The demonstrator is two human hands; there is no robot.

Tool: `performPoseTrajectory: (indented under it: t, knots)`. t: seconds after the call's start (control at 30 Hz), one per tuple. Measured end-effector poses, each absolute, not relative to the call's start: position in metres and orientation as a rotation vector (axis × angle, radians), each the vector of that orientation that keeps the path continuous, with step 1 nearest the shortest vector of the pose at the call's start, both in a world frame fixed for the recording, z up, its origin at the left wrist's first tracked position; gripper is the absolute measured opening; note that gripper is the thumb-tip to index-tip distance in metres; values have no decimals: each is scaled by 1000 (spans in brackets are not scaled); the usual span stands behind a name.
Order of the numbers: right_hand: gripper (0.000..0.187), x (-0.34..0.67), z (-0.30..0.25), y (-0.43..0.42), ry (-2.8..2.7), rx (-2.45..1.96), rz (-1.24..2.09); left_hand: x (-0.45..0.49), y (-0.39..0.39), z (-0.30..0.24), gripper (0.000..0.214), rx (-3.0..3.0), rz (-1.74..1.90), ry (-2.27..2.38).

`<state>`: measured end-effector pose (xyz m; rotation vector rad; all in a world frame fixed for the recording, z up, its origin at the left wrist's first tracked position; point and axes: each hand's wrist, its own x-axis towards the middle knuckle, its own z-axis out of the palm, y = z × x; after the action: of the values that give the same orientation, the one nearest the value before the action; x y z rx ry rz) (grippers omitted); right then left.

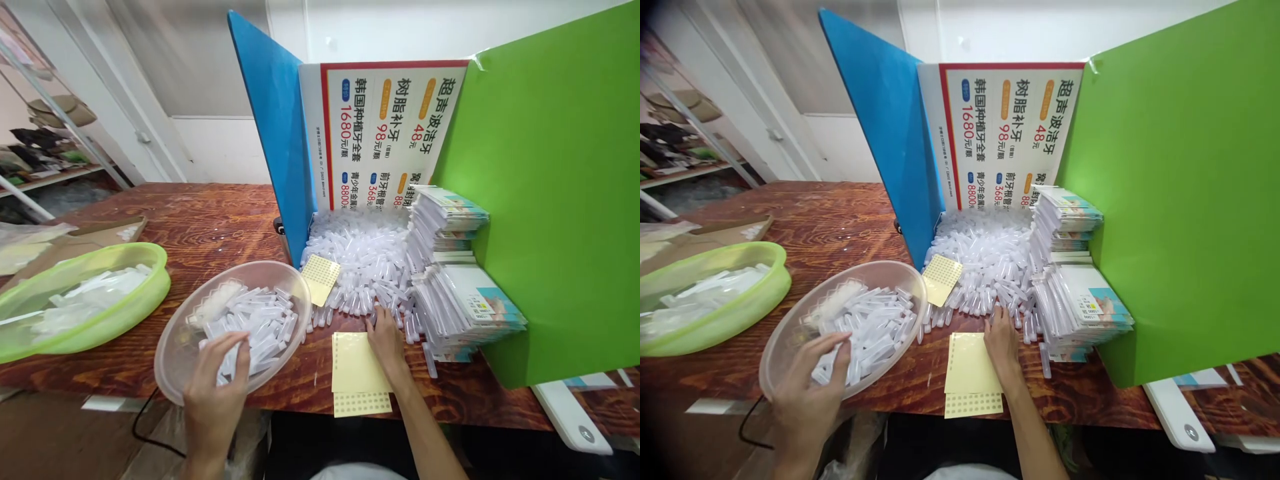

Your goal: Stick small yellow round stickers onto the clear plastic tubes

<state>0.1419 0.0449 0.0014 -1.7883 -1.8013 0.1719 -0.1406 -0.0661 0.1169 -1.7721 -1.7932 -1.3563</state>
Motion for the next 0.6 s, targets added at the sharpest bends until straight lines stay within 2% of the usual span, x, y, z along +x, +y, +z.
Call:
performPoseTrajectory:
  t: [0.1, 0.2, 0.3, 0.37, 0.5, 0.6]
  knots:
    - [27, 146, -1, 42, -1840, -1870, 119, -98, -79, 95, 13, -2260, -1463, -1819]
    - [26, 152, 0, 39, -1753, -1830, 107, -65, -76, 68, 18, -2820, -1133, -1977]
    - [27, 157, 2, 34, -1608, -1678, 165, -56, -63, 38, 17, -2860, -925, -2178]
    - [25, 157, 1, 29, -1503, -1546, 303, -58, -55, 23, 15, -2840, -889, -2228]
    - [31, 150, -7, 18, -1232, -1342, 810, -62, -48, 8, 13, -2835, -946, -2211]
    - [33, 144, -16, 12, -1139, -1290, 939, -62, -47, 6, 15, -2834, -986, -2182]
